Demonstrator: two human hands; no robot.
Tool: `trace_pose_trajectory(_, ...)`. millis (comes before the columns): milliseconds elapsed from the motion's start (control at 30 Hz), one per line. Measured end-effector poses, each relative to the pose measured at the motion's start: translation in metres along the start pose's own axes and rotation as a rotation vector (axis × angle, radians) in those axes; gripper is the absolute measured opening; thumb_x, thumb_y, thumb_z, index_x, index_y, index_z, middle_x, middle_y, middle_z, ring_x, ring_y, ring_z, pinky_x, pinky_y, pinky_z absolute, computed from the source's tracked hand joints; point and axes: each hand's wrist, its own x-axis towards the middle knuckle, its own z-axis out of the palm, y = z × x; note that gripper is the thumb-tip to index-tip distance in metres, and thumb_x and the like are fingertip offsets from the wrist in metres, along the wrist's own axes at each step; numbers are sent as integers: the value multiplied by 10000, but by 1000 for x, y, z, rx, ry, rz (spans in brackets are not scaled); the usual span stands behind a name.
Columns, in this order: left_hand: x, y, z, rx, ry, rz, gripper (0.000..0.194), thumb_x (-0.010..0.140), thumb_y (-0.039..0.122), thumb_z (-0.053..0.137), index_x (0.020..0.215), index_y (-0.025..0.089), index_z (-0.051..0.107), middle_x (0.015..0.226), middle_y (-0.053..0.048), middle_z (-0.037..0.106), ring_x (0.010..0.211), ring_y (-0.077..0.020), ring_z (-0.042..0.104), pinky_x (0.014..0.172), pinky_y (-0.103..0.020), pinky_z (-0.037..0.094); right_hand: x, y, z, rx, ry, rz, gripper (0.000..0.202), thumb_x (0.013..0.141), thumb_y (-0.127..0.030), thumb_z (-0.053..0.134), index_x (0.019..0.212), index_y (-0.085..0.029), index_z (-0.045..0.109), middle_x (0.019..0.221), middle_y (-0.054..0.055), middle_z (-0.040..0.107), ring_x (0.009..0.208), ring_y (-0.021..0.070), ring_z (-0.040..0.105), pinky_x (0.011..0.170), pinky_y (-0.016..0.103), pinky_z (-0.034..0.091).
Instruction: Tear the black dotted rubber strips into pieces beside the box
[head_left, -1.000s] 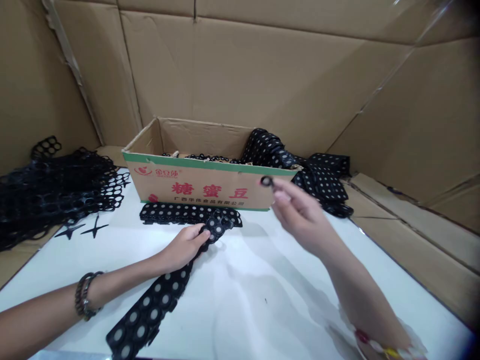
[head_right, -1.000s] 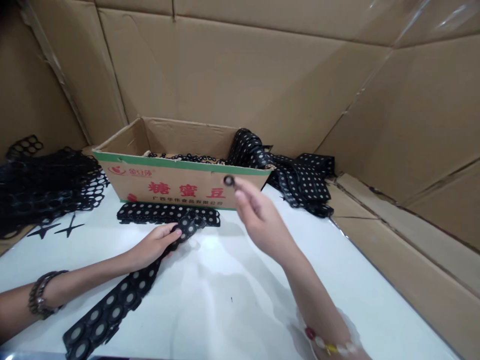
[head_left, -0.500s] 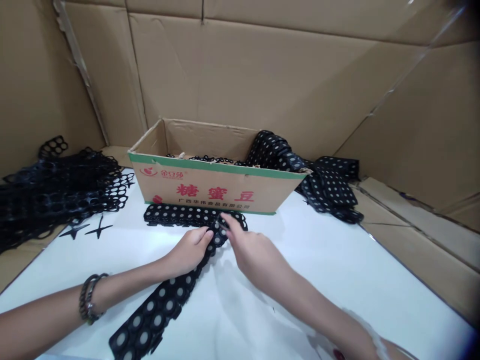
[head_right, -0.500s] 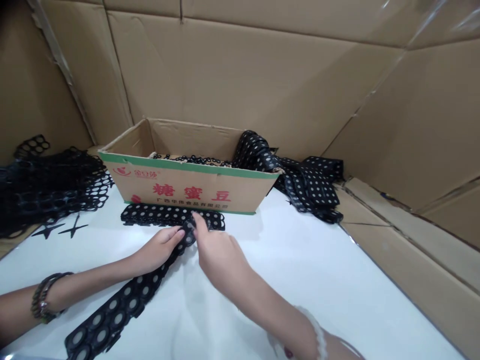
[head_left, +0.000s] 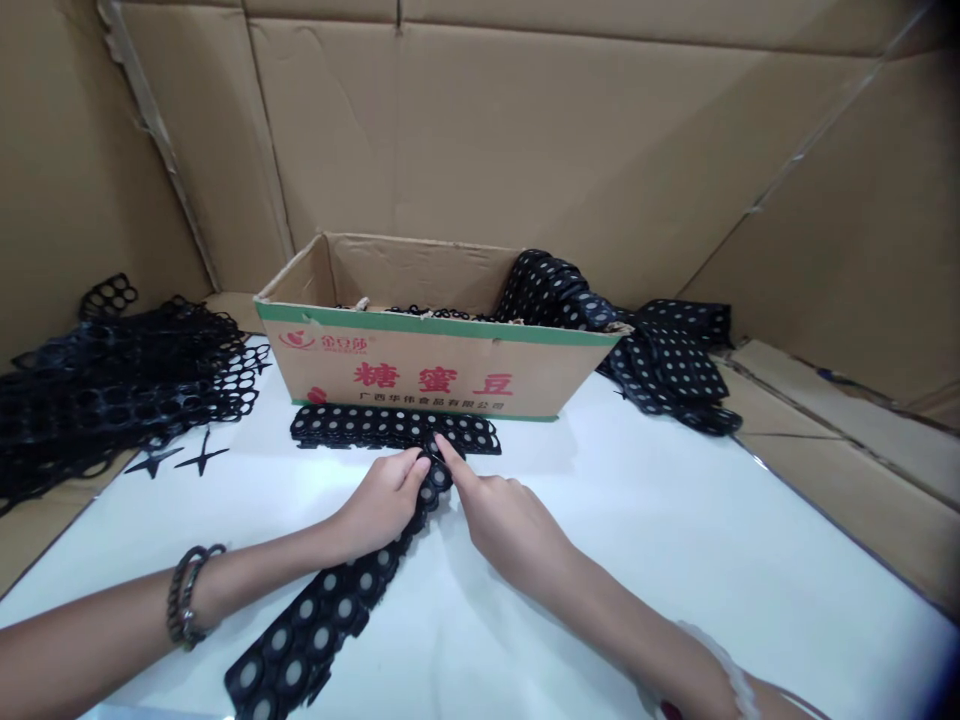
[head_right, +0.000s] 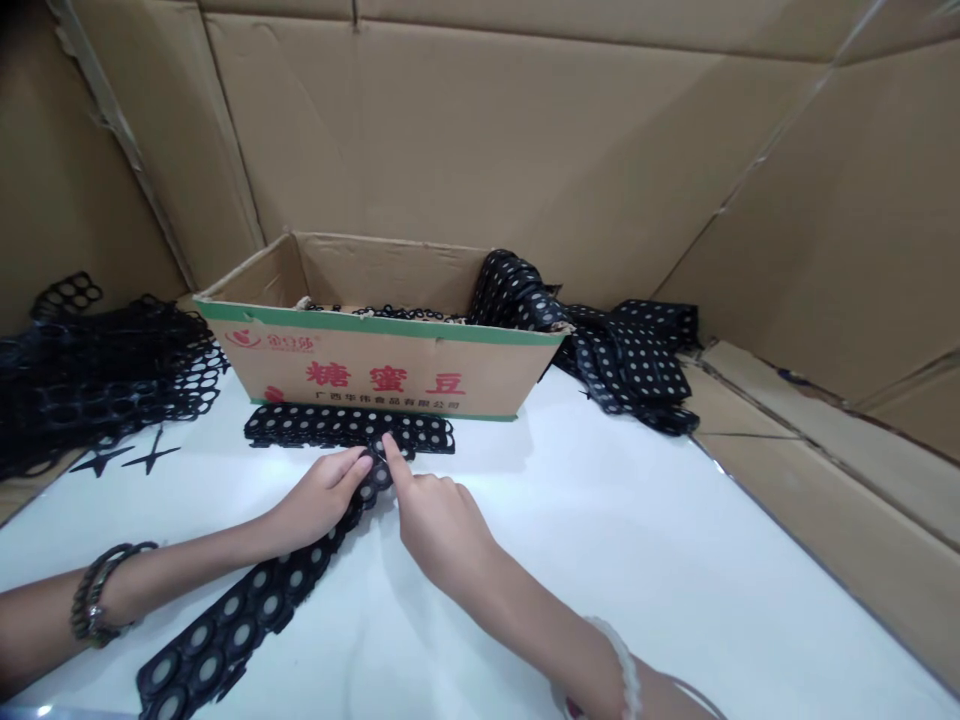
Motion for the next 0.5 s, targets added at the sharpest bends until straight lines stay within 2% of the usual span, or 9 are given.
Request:
trace_pose_trajectory(133, -4, 2, 3, 211, 31, 49, 295, 859, 294, 242, 602, 182, 335, 524, 33, 401, 493, -111, 377, 500, -239, 275, 1, -7, 4, -35, -6, 20, 784, 622, 1, 309, 1354, -187, 101, 623, 28, 581, 535, 164, 534, 445, 238, 236)
trace_pose_trajectory(233, -6, 3, 5, 316, 32, 68, 278, 862, 259, 229, 618, 184, 339, 513, 28, 401, 468, -114, 367, 490, -245, 258, 1, -15, 8, -51, 3, 33, 782, 617, 2, 314, 1355, -147, 101, 601, 32, 571, 518, 167, 528, 439, 239, 263)
trace_pose_trajectory(400, -9, 6, 7, 384, -2, 82, 252, 856, 232, 226, 635, 186, 340, 523, 15, 426, 466, -122, 381, 485, -250, 252, 3, -24, 17, -38, 84, 46, 710, 643, 19, 292, 1336, -59, 156, 577, 34, 560, 475, 152, 501, 419, 247, 271)
trace_pose_trajectory(500, -9, 6, 7, 336, 1, 77, 265, 857, 251, 223, 628, 185, 340, 521, 21, 418, 471, -119, 374, 490, -248, 255, 6, -23, 19, -26, 135, 43, 684, 667, 12, 295, 1334, -68, 166, 582, 32, 563, 480, 149, 504, 421, 243, 267)
